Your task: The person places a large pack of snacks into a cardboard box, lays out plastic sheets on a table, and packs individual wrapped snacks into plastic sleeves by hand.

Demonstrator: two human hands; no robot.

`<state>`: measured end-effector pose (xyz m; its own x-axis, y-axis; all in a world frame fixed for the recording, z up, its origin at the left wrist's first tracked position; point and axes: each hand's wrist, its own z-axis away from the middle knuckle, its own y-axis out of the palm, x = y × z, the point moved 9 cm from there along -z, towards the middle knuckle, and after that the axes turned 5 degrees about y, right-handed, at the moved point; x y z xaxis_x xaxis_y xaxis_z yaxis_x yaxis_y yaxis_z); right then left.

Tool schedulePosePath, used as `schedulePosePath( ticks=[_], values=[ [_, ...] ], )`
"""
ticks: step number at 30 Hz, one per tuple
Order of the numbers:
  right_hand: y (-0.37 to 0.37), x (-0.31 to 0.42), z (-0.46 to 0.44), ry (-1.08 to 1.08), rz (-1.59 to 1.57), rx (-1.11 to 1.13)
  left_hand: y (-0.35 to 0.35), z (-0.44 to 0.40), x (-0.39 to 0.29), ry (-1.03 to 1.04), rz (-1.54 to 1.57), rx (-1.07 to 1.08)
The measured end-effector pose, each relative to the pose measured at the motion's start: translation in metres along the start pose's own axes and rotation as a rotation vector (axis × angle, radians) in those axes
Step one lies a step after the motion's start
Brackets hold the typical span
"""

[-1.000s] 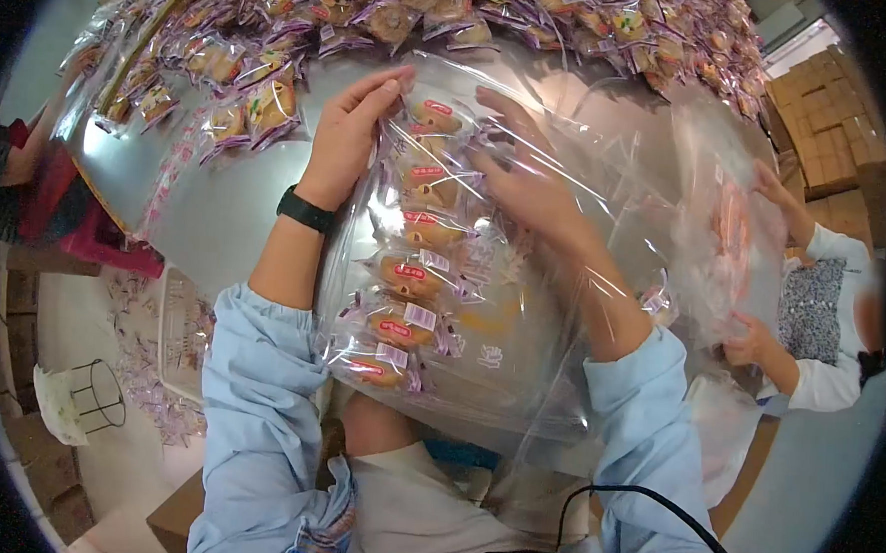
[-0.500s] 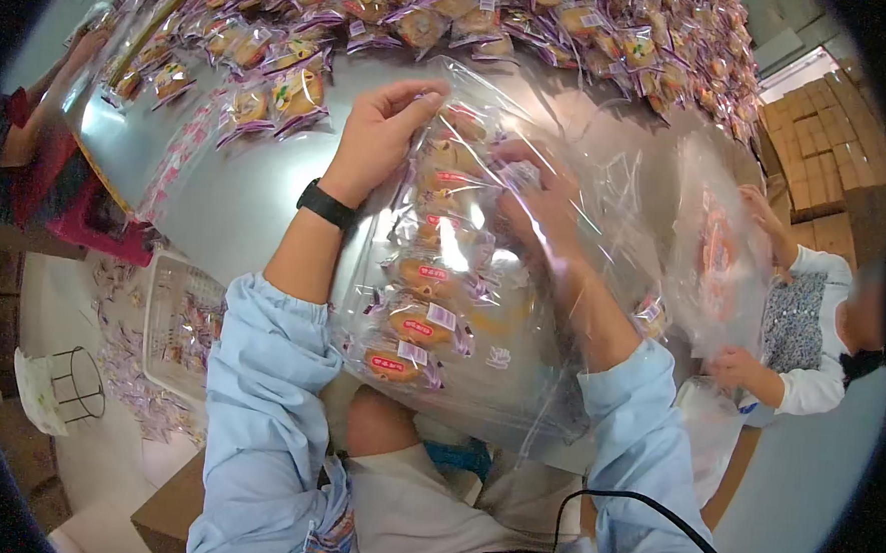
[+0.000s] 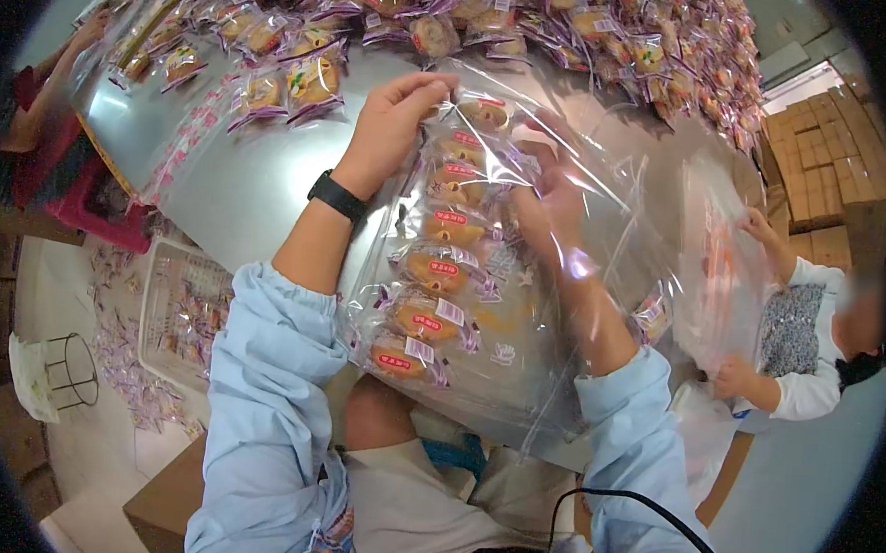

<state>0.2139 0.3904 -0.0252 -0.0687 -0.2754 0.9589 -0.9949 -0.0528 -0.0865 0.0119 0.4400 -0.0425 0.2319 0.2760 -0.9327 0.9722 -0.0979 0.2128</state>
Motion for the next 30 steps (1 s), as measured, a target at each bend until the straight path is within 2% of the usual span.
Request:
schedulePosePath(
  ticks=[2, 4, 6, 8, 10, 12, 13, 16, 19, 22, 25, 28, 29, 30],
  values=[
    [0.0, -0.002, 0.006, 0.076, -0.114, -0.063, 0.0, 0.001, -0.003, -0.03, -0.052, 0.014],
    [-0.003, -0.015, 0.02, 0.359, -0.147, -0.097, 0.001, 0.002, -0.007, -0.011, -0.083, 0.041],
    [-0.001, -0.015, 0.012, 0.278, 0.047, -0.094, 0.005, 0.002, -0.005, 0.012, -0.067, 0.058],
    [0.014, 0.005, 0.004, 0.339, 0.031, -0.009, 0.003, 0.001, -0.001, -0.001, -0.039, 0.044],
    [0.022, 0.009, 0.004, 0.26, 0.095, 0.034, -0.001, 0.0, 0.0, -0.002, -0.026, 0.008],
    [0.028, -0.004, -0.003, 0.01, 0.123, 0.113, 0.0, 0.001, -0.001, 0.01, -0.02, -0.052],
    [0.03, -0.017, -0.004, 0.09, 0.168, 0.153, 0.003, 0.001, -0.001, 0.007, 0.026, -0.027],
    [0.034, -0.02, -0.007, -0.018, 0.343, 0.179, 0.004, 0.001, -0.003, 0.032, 0.011, -0.002],
    [0.02, -0.018, 0.006, 0.157, 0.174, 0.105, 0.003, 0.003, -0.002, -0.013, -0.018, 0.007],
    [-0.003, -0.013, 0.039, 0.362, -0.134, -0.109, 0.0, 0.001, 0.001, -0.03, -0.031, 0.012],
    [-0.005, -0.007, 0.08, 0.374, 0.302, 0.104, 0.0, -0.001, 0.001, 0.017, -0.033, 0.049],
    [0.009, -0.01, 0.092, 0.348, 0.078, 0.163, 0.001, 0.003, -0.004, 0.039, 0.036, -0.015],
    [0.019, 0.009, 0.089, 0.431, 0.164, 0.155, 0.002, 0.003, -0.001, 0.026, 0.041, -0.016],
    [0.028, 0.016, 0.083, 0.31, 0.25, 0.218, 0.001, 0.002, 0.002, 0.015, 0.044, -0.017]
  ],
)
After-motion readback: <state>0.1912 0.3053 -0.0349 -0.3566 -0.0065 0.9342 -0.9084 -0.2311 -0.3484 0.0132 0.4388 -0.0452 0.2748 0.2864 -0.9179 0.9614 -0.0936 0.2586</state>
